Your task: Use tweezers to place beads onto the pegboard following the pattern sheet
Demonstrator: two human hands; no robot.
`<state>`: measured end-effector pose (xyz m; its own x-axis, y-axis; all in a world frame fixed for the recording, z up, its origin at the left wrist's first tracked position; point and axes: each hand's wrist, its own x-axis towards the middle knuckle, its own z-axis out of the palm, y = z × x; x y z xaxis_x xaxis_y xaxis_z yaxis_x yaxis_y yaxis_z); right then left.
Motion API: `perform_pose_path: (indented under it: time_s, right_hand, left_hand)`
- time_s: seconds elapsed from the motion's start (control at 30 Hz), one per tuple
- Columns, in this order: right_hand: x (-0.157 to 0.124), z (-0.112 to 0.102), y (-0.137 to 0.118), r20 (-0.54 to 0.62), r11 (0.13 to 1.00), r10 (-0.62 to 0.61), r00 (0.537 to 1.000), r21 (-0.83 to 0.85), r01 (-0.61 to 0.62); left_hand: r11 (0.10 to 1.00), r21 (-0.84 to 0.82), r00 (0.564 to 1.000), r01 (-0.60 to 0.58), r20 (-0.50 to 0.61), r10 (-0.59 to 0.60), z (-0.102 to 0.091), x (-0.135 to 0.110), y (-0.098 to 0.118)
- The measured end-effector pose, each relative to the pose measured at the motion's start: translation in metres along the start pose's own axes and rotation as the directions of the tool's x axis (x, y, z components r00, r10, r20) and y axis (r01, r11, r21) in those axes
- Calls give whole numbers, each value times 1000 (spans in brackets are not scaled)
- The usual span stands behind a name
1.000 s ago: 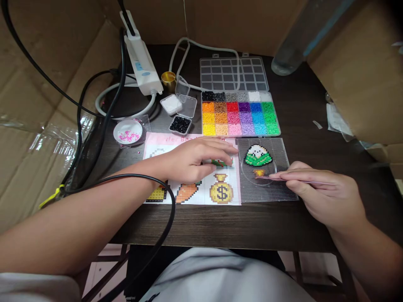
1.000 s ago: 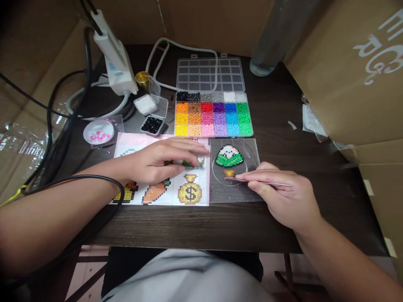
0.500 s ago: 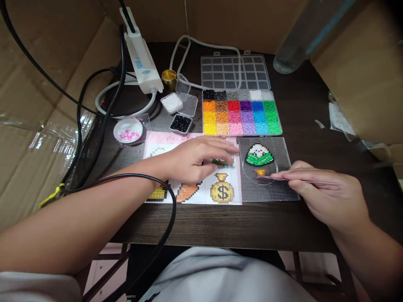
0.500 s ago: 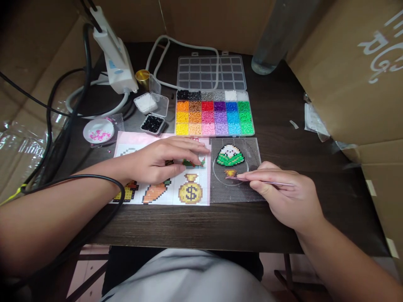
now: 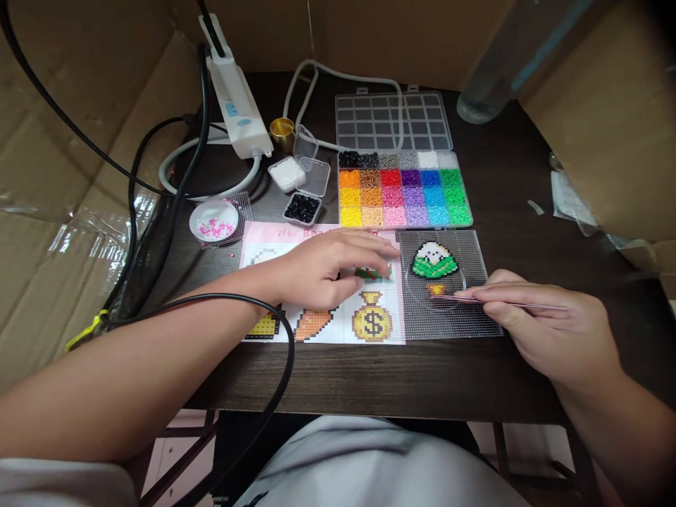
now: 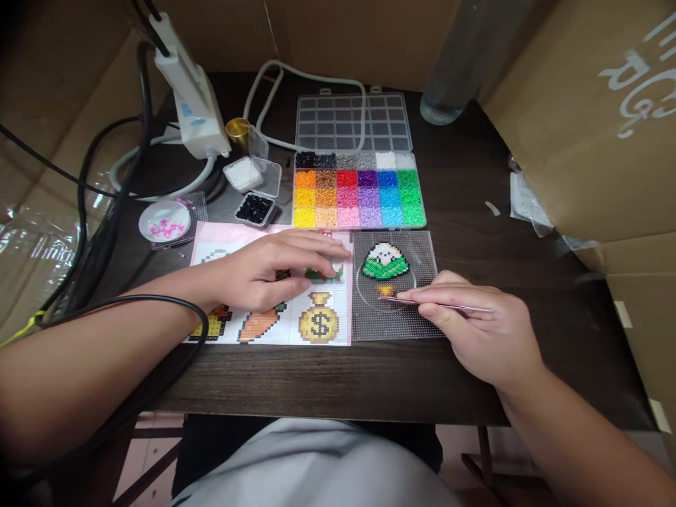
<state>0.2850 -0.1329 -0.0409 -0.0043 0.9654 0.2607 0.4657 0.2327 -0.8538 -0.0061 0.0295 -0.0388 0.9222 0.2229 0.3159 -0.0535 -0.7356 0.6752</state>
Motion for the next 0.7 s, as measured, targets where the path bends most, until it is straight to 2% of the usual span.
perform_pose_path:
  time_s: [0.3, 0.5, 0.7]
  right_hand:
    - [-1, -2, 3, 10, 999, -33, 999, 20, 33]
    - [-3, -1, 2, 15, 1000, -4, 1000, 15, 3]
    - [0, -1, -1, 34, 999, -46, 998, 23, 45]
  left_hand:
    - [1000, 19, 1000, 21, 13, -21, 0, 0, 2]
    - [1000, 21, 1000, 11, 6, -11, 1, 0, 2]
    - [998, 61, 999, 11, 36, -14, 1, -2, 4]
